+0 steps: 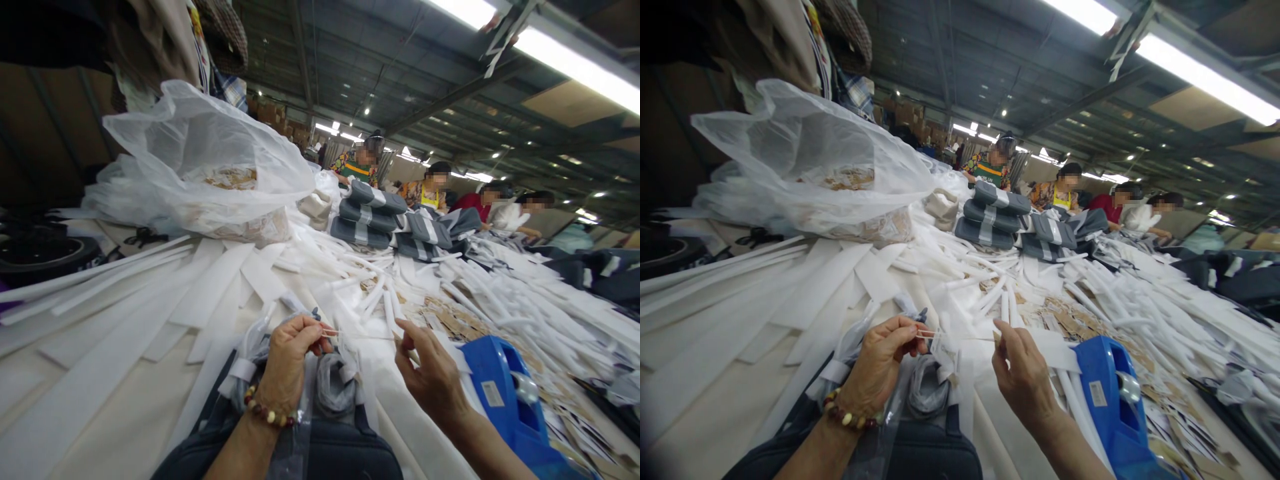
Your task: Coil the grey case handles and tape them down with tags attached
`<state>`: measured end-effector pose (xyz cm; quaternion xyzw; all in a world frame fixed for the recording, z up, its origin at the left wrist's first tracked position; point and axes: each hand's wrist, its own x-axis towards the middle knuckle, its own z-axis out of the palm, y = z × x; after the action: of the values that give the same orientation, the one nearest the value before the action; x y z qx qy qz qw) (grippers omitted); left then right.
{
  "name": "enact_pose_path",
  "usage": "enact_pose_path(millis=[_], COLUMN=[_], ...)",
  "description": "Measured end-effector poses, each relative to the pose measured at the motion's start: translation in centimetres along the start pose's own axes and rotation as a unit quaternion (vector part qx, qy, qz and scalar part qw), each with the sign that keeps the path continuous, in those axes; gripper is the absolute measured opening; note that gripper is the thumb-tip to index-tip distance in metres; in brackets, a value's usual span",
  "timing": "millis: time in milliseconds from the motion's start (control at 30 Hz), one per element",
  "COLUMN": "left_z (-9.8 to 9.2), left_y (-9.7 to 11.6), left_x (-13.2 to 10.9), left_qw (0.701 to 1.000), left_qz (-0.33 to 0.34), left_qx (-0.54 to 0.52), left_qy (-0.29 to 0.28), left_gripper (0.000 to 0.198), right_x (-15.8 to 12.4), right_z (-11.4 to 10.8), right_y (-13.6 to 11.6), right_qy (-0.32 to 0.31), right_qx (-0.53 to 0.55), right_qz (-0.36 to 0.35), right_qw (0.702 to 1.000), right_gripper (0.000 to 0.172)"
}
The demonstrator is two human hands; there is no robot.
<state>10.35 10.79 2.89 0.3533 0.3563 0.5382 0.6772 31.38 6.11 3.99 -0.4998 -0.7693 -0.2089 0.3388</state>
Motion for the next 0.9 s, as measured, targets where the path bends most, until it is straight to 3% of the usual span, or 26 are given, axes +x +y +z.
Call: enact_pose_path(millis=[133, 267, 433, 567, 667, 767, 900], left_z=[0.0, 0.0, 0.1, -0.1, -0.1, -0.1, 0.1], left_y=[0.1, 0.0, -0.1, -0.3, -0.4, -0.2, 0.1], left_x=[-0.1, -0.1, -0.1, -0.1, -0.1, 0.0, -0.1], left_qw=[1.0, 1.0, 1.0, 1.0, 1.0, 1.0, 1.0], left_qz=[-0.001, -0.001, -0.002, -0.001, -0.001, 0.001, 0.0], left_qx=[0.005, 0.002, 0.005, 0.01, 0.007, 0.006, -0.007], left_qy=[-0.004, -0.017, -0.029, -0.027, -0.024, -0.018, -0.006], left_gripper=[0.015, 0.013, 0.014, 0.014, 0.013, 0.013, 0.015], right_x=[-0.3, -0.5, -0.5, -0.5, -0.5, -0.9, -1.6], right_z=[0.4, 0.1, -0.6, -1.2, -1.9, -2.3, -2.2], right_y=[0.0, -0.2, -0.4, -0.9, -1.4, -1.4, -0.6], right_qy=[-0.025, -0.033, -0.063, -0.117, -0.165, -0.162, -0.104], right_qx=[-0.037, -0.087, -0.131, -0.068, 0.024, 0.078, 0.059], right_qz=[-0.026, -0.005, 0.013, 0.091, 0.151, 0.147, 0.099], right_qw=[0.999, 0.996, 0.989, 0.987, 0.974, 0.973, 0.988], right_gripper=[0.032, 0.033, 0.02, 0.008, 0.024, 0.036, 0.016])
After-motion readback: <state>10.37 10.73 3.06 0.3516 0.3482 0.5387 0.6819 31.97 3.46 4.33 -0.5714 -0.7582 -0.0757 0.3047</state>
